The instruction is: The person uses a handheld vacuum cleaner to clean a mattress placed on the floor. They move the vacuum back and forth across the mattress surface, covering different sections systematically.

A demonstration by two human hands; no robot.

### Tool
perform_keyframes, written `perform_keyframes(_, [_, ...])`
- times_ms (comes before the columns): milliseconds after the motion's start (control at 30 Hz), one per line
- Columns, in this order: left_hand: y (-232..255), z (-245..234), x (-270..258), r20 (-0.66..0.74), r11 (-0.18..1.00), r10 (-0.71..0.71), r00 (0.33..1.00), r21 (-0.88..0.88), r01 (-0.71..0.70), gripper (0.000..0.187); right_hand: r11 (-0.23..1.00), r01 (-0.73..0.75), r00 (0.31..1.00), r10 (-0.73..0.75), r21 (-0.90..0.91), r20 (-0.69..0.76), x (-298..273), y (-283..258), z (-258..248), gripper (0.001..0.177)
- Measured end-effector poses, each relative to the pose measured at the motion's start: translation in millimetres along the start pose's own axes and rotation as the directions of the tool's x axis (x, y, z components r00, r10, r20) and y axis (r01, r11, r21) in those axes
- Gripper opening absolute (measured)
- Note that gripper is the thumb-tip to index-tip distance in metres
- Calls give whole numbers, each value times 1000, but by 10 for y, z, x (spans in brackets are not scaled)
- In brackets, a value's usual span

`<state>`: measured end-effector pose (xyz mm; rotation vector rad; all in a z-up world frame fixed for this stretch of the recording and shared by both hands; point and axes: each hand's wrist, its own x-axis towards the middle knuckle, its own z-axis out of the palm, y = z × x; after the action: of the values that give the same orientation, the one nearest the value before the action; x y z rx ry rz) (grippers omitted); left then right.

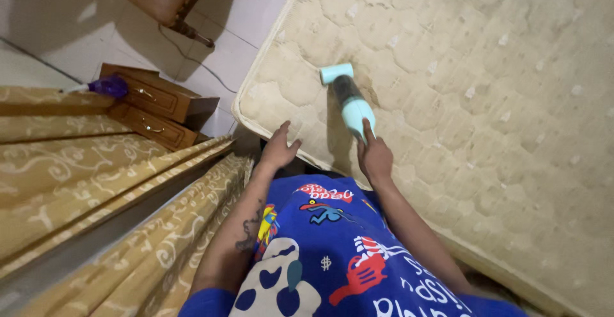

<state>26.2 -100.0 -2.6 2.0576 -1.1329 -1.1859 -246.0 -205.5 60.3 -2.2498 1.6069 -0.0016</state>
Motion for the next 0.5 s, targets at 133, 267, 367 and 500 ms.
perform_keyframes(133, [56,-213,111,62,997,-3,998,82,-2,81,997,-58,998,58,41,0,200,-286,28,69])
perform_keyframes(267, [65,-424,233,92,993,13,996,112,-24,81,982,-104,994,100,159,34,144,-446,-51,70])
perform_keyframes(367, [-44,-542,320,120,989,15,993,144,-32,80,967,-72,997,70,246,18,-50,-494,-116,71])
perform_keyframes(500, [-291,-680,407,143,992,19,990,121,-37,80,954,-15,1000,19,298,-11,-367,-640,-118,71])
